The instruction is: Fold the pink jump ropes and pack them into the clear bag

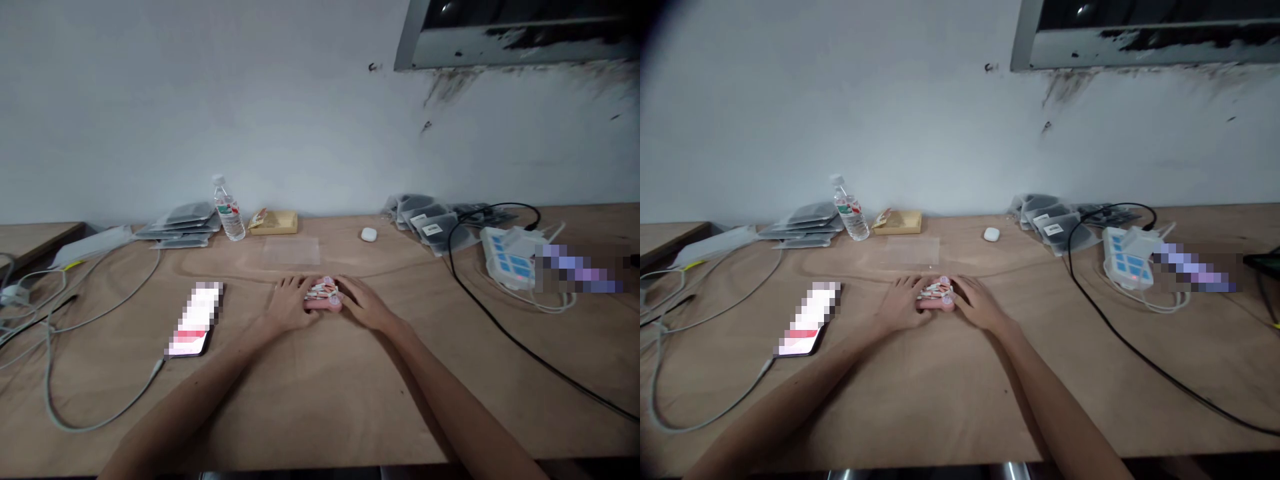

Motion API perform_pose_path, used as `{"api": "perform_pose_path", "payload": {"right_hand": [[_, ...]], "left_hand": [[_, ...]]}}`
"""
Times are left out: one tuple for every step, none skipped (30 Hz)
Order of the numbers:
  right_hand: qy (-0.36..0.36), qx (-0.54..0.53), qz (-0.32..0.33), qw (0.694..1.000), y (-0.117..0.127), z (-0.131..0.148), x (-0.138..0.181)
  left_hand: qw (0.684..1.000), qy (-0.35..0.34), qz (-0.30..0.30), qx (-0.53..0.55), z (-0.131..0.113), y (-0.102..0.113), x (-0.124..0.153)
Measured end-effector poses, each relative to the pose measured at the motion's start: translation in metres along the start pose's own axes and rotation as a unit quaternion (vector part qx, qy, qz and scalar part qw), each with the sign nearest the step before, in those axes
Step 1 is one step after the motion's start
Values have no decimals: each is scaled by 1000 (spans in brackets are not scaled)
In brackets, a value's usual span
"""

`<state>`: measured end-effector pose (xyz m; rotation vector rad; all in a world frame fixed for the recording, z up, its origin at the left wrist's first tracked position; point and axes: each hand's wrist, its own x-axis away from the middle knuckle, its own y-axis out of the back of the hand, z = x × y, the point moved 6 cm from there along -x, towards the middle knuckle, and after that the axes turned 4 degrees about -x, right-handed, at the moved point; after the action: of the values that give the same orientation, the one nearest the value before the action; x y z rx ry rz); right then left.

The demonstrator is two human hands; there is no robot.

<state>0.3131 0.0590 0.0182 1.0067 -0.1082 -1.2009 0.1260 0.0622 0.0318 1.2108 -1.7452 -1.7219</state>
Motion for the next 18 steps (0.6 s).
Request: {"api": "perform_pose_path", "payload": {"right_hand": [[-3,-7,-3,1000,0,1,0],[-6,-14,-7,1000,-1,0,0],[-11,-22,-10,1000,-2,0,1],[-18,-30,-14,999,-2,-2,1],[-28,-38,-18,999,-3,-4,2],[-40,-47,-24,998,-4,-6,2],[-53,-59,-29,996,-4,-8,3],[-63,-74,-32,995,-5,-10,4],[-69,-93,-33,993,-5,-10,4],[-70,-113,-34,991,-6,-9,4],[-64,-130,-29,989,-6,-7,3],[-51,-142,-20,988,-8,-4,2],[-33,-149,-6,988,-10,1,0],[-11,-157,9,988,-12,7,-3],[8,-168,22,986,-15,12,-7],[21,-185,29,982,-18,17,-12],[27,-214,29,976,-20,22,-20],[18,-249,18,968,-21,26,-29]], "left_hand": [[1000,13,-6,1,2,0,-1],[1000,24,-13,7,5,0,-2],[999,32,-19,17,7,0,-2],[999,36,-22,31,10,-1,-3],[998,38,-23,46,12,-1,-3],[997,43,-22,62,14,-2,-3],[996,53,-21,75,17,-2,-3],[994,68,-22,88,20,-1,-3],[991,85,-25,102,23,0,-2],[987,101,-32,118,25,2,-1],[984,112,-44,134,26,6,1],[981,114,-57,148,26,11,2],[978,107,-71,163,23,16,3],[975,98,-84,181,19,21,4],[970,91,-93,203,15,26,4],[962,95,-100,237,11,30,5],[945,116,-98,290,9,32,5],[921,159,-95,343,9,32,5]]}}
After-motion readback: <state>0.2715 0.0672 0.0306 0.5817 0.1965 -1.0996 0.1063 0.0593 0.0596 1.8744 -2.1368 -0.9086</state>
